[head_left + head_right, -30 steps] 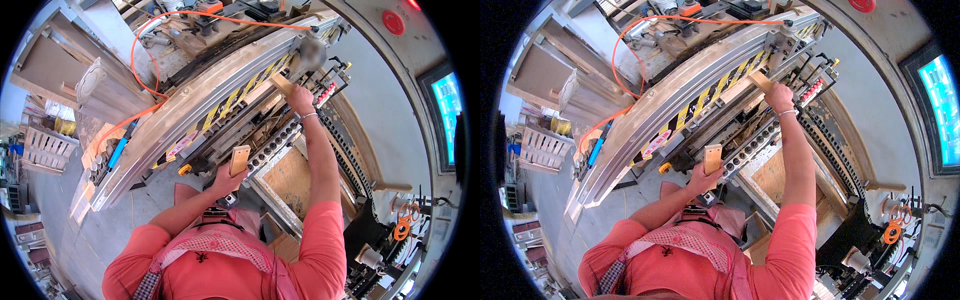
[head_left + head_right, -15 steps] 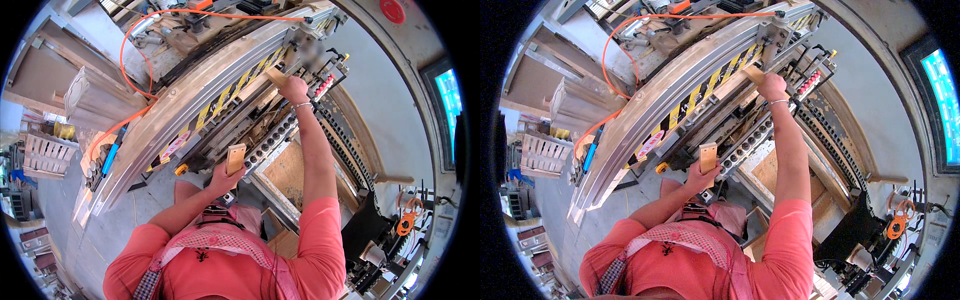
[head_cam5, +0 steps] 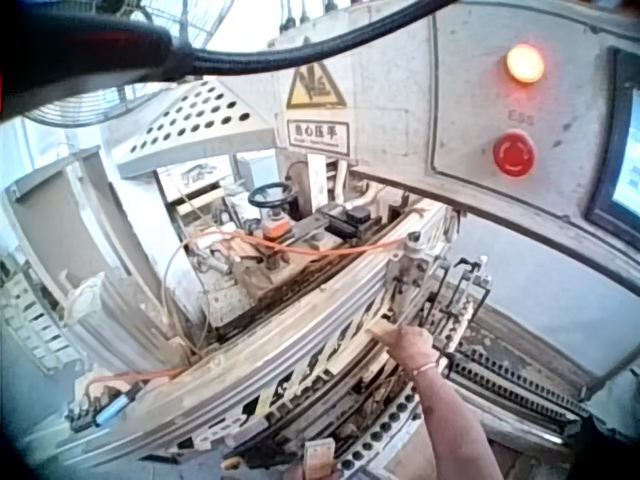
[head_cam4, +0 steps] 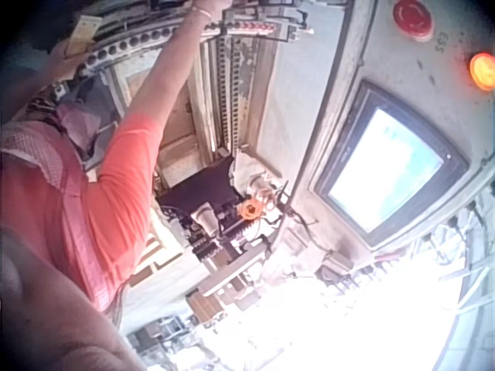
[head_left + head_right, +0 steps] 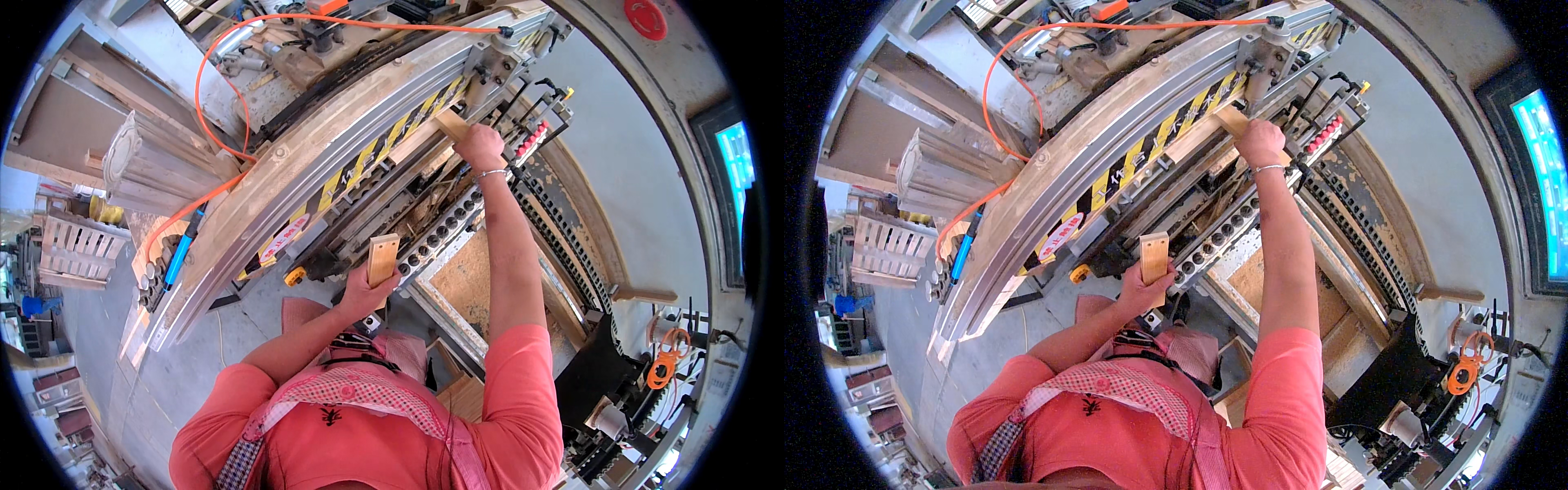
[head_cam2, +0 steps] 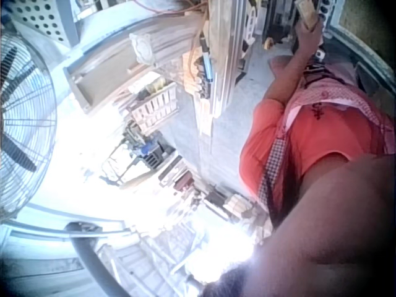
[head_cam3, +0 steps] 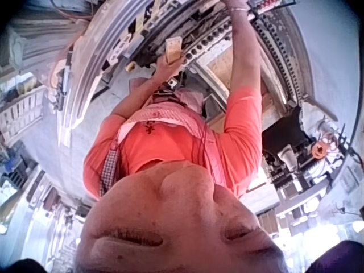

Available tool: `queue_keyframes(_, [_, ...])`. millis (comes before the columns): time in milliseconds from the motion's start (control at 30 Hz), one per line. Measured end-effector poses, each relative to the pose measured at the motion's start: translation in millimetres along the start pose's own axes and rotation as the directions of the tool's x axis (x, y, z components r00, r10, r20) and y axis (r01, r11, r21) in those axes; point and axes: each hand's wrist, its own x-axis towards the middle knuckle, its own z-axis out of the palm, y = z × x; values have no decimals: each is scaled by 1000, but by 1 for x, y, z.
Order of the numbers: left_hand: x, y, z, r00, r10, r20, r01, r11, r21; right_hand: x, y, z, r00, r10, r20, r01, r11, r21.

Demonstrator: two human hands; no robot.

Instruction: The person feeds small rectangular wooden blocks into a woodworking machine one by one. They retrieve the processed blocks from the output side and stack them on a nearby table. The person repeats this cycle of feeding and stacking throughout the clip.

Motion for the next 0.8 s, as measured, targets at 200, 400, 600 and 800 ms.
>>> queue_keyframes(200, [0,-5,0,1000,-11,-15,12,1000,14,4,3,5,1000,-2,-7,2,999,43])
queue_keyframes(400, [-1,-9,0,999,-32,-10,32,999,41,-1,4,1,1000,-19,-22,19,1000,11])
queue_keyframes(600, [-3,0,4,992,81,-100,-63,984,169,-1,-4,0,998,-55,23,56,998,-31])
queue_keyframes(800, [-6,-5,-2,983,177,-38,-164,961,224,0,-1,-1,995,-99,-2,97,984,-149])
